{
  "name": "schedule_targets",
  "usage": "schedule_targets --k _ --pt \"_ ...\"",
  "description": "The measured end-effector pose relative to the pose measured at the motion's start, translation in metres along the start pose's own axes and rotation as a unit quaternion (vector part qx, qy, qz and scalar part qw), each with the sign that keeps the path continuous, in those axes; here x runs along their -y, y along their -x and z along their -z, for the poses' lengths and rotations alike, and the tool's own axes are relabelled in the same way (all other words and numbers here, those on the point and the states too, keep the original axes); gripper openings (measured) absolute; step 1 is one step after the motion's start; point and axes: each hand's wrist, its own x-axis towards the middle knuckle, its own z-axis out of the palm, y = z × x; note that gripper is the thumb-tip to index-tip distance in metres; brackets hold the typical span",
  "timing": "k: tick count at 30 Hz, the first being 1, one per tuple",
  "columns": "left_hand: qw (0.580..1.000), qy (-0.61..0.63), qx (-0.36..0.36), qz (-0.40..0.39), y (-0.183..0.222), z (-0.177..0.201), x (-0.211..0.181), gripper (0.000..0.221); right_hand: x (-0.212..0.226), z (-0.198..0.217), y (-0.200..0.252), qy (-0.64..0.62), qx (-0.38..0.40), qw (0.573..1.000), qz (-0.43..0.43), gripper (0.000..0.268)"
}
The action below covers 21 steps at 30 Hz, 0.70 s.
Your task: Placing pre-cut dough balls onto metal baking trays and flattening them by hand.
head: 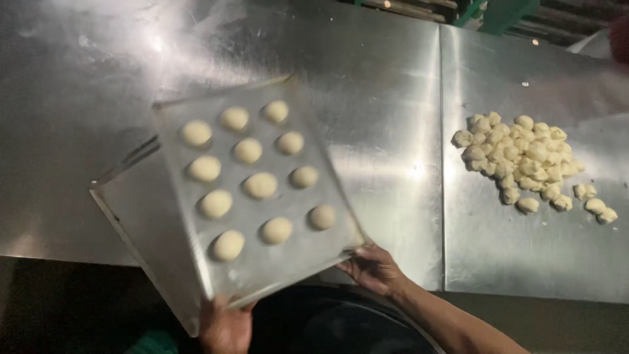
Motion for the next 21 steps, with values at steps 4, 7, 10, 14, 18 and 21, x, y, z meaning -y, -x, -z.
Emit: schedule_targets --k 4,7,10,14,18,21 --pt "0.996 0.053 0.073 0.0 -0.019 -0.087 0.077 0.039 0.008 0.001 0.037 -0.019 0.171 0.985 0.027 0.031" --pt "0.984 0.011 0.171 0.051 -0.017 -0.165 0.107 0.03 0.026 0.008 0.05 0.087 -0.027 0.99 0.107 0.033" --pt "0.969 -0.033 0.204 0.134 -0.021 -0.203 0.131 0.028 0.053 0.068 0.071 0.028 -0.154 0.966 0.205 0.029" --pt "0.923 -0.214 0.251 0.199 -0.008 -0.226 0.18 0.045 0.059 0.18 0.133 -0.084 -0.213 0.923 0.308 0.018" --pt "0.823 -0.422 0.339 0.176 0.002 -0.264 0.193 0.08 0.077 0.172 0.184 -0.145 -0.247 0.86 0.422 0.044" --pt "0.825 -0.431 0.28 0.236 -0.017 -0.239 0.194 0.075 0.093 0.221 0.242 -0.148 -0.242 0.816 0.504 0.064"
